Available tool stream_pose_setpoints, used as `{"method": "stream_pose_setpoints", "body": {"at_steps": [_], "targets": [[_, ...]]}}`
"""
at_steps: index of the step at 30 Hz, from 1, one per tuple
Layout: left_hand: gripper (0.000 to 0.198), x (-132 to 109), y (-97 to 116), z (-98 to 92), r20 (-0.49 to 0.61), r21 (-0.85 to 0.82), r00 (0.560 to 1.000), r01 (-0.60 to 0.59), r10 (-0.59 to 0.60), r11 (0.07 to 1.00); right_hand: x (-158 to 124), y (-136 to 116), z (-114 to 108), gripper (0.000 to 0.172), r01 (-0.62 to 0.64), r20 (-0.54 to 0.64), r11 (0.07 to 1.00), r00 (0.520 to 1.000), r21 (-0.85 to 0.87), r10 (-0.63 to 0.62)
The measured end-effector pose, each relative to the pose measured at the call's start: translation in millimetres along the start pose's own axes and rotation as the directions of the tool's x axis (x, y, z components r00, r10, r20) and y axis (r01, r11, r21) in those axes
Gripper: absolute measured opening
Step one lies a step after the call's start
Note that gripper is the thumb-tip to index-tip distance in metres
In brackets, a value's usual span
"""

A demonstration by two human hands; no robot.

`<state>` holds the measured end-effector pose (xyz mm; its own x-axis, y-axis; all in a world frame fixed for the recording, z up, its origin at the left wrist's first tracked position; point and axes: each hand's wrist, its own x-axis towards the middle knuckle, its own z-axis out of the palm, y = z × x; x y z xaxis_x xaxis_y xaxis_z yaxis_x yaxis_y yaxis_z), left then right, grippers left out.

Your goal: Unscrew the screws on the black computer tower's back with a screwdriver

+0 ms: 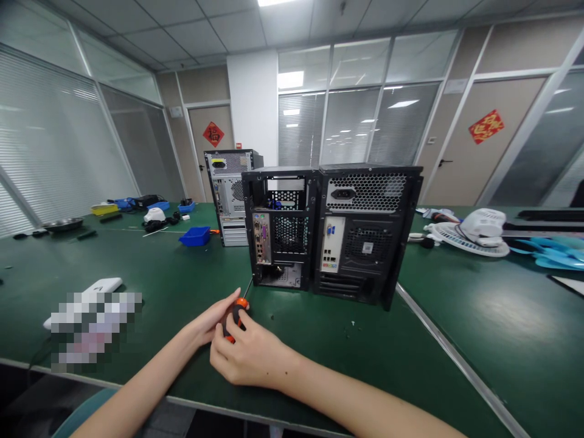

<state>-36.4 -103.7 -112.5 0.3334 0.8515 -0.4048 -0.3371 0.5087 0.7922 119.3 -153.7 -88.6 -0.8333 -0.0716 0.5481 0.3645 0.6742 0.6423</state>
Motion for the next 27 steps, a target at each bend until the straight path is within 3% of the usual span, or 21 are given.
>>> {"method": "stream_pose_setpoints", "body": {"at_steps": [20, 27], "targets": [[0.045, 1.9, 1.4, -4.9, 0.163, -0.004, 0.986, 0.021, -0.021, 1.0, 1.4, 1.2, 0.5, 0.013, -0.008, 0.009, 1.0, 1.0, -0.022, 0.008], [0.044, 2.4, 0.9, -5.7, 0.165, -0.019, 0.986, 0.039, -0.036, 0.999, 2.4, 1.5, -1.1, 0.013, -0.023, 0.005, 0.999, 1.0, -0.023, 0.023]]}}
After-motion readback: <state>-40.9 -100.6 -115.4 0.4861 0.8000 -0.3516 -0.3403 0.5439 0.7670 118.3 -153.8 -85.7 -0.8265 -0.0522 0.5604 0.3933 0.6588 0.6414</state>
